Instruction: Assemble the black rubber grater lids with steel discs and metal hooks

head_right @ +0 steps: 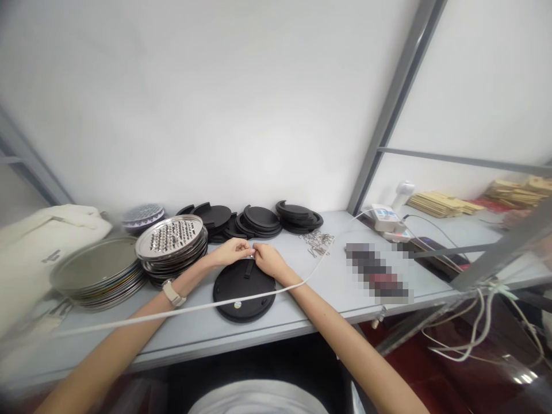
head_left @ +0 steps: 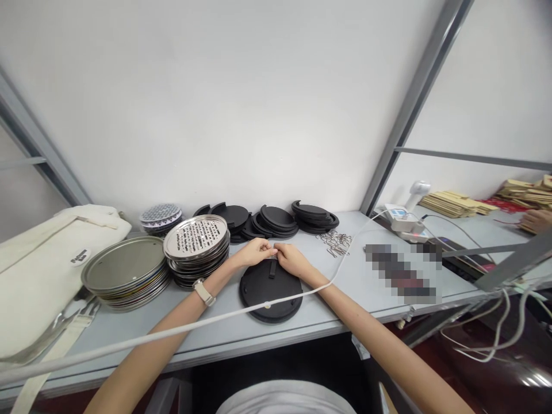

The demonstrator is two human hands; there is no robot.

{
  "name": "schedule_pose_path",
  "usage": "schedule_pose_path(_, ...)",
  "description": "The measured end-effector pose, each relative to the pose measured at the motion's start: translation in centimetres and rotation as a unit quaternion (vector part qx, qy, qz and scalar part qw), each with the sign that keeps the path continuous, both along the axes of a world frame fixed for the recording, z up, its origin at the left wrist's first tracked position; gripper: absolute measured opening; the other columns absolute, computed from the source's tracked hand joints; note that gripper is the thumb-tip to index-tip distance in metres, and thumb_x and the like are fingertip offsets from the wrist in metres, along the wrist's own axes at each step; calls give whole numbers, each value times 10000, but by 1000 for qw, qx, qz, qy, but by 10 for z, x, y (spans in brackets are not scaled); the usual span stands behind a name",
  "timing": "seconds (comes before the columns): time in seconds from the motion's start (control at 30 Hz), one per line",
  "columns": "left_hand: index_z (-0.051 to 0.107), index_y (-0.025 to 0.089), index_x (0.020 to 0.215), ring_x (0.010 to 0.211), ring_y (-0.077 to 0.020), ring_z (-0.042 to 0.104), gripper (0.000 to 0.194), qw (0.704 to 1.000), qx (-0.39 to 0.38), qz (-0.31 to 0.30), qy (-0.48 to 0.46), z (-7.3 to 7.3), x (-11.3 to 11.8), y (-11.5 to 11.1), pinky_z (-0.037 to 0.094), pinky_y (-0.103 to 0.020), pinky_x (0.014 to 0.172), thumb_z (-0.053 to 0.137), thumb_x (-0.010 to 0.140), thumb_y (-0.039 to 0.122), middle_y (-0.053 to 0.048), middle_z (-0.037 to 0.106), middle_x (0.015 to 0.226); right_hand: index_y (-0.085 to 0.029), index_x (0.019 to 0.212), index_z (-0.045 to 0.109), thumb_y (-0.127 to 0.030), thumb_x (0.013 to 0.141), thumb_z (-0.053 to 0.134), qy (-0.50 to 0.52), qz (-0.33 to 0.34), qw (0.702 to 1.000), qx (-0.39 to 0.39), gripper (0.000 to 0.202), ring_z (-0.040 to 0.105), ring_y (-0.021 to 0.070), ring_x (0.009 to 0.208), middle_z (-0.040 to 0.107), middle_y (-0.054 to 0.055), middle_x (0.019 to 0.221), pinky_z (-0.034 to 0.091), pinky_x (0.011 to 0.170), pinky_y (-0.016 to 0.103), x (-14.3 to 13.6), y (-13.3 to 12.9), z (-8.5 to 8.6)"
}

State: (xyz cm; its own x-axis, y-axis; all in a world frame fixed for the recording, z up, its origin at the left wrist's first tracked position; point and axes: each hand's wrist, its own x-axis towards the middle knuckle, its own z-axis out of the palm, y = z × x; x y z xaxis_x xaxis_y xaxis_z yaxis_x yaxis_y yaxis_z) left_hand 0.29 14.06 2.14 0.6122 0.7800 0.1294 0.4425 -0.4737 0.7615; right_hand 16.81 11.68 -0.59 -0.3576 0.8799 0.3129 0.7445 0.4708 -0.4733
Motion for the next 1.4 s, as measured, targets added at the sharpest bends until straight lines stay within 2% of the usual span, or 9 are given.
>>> schedule_pose_path(0.33,581,124,701,562,-113,476,385,999,-13,-19,49,3,-2,-3,336,-213,515,515,791,493,-15,574,616,-148,695,618,-115,831,389,-14,-17,1000,-10,269,530,139,593,648,60,662,310,574,226,0,-2,4)
schedule_pose_path(0.67,561,137,754,578,-114,488,291,997,-9,-20,68,8,-4,-5,343,-209,515,508,810,418,-3,570,637,-153,735,628,-107,831,385,-13,-4,1000,-10,266,536,134,616,655,48,693,330,597,215,-1,-2,4)
schedule_pose_path(1.4,533,129,728,589,-113,532,302,996,-80,-43,-3,2,-4,-2,398,-227,562,587,762,424,-10,569,630,-149,761,613,-119,847,362,-22,-15,1000,-13,266,510,133,591,636,49,680,306,578,222,-1,-1,1)
